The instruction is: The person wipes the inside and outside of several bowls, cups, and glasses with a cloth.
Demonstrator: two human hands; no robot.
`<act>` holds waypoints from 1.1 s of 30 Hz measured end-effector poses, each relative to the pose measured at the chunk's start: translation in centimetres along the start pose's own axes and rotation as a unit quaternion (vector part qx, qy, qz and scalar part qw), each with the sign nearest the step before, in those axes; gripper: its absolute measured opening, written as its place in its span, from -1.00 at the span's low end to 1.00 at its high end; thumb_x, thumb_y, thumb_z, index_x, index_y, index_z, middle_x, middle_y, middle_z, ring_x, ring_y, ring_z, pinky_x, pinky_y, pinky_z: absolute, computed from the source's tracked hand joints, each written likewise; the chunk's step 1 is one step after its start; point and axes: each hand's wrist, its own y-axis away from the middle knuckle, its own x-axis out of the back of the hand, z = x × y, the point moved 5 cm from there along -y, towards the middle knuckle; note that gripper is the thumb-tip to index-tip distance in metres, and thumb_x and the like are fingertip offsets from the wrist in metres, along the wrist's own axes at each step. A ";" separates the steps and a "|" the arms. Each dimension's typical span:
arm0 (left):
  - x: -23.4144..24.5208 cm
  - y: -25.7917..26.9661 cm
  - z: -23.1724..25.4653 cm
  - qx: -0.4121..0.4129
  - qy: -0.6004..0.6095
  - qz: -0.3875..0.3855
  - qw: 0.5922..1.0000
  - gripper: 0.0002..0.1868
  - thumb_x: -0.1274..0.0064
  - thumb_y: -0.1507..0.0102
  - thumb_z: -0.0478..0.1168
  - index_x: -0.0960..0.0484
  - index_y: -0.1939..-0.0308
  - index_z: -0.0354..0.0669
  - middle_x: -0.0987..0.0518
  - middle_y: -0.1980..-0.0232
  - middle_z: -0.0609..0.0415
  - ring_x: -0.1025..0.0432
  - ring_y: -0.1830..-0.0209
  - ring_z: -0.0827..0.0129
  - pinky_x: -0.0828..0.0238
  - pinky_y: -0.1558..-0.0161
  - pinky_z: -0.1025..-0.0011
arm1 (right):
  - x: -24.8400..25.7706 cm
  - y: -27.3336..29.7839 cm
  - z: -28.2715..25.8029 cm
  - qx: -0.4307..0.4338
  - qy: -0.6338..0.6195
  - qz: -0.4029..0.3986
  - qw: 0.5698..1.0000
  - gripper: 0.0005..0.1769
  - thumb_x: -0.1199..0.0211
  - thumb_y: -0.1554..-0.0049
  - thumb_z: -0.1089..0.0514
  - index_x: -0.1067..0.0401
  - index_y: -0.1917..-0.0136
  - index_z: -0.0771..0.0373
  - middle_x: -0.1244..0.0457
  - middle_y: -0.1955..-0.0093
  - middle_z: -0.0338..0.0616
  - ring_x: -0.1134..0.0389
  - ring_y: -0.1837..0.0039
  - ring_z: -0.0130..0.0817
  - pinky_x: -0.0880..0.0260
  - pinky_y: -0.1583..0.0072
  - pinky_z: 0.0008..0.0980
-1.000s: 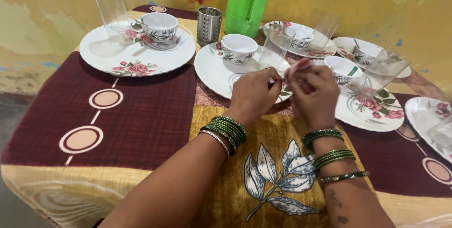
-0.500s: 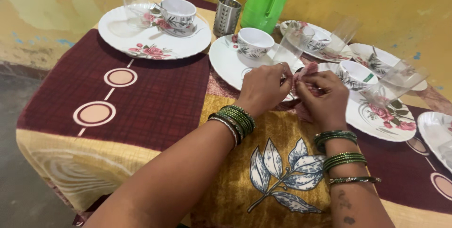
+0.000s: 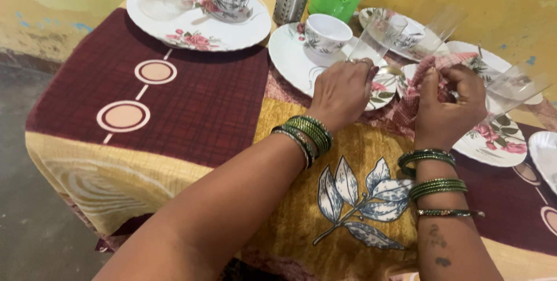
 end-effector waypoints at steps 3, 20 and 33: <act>-0.6 0.0 -0.3 -0.039 0.006 0.032 0.999 -0.85 0.07 -0.28 -0.16 -0.57 0.17 -0.08 -0.61 0.31 0.02 -0.49 0.23 0.18 -0.44 0.14 0.17 | -0.6 0.3 -0.1 -0.021 -0.076 -0.065 0.995 -0.92 -0.40 -0.30 0.25 -0.56 0.02 0.32 -0.39 -0.05 -0.11 -0.44 -0.04 -0.37 -0.50 -0.15 -0.39; -3.0 -0.4 -0.2 -0.083 0.020 -0.017 0.996 -0.82 0.18 -0.36 -0.26 -0.55 0.06 -0.04 -0.60 0.40 0.09 -0.53 0.43 0.26 -0.47 0.31 0.20 | -2.1 0.9 1.0 0.085 -0.053 -0.132 0.986 -0.98 -0.31 -0.23 0.32 -0.51 0.05 0.34 -0.31 0.02 -0.16 -0.31 0.02 -0.47 -0.35 -0.03 -0.46; -0.9 0.1 0.6 -0.143 0.050 0.079 0.985 -0.80 -0.05 -0.26 -0.10 -0.67 0.09 0.01 -0.63 0.39 0.00 -0.55 0.39 0.09 -0.46 0.31 0.11 | -1.6 0.1 0.4 0.057 -0.094 -0.088 0.990 -0.97 -0.28 -0.25 0.35 -0.50 0.01 0.30 -0.26 -0.03 -0.18 -0.31 0.00 -0.52 -0.37 -0.01 -0.50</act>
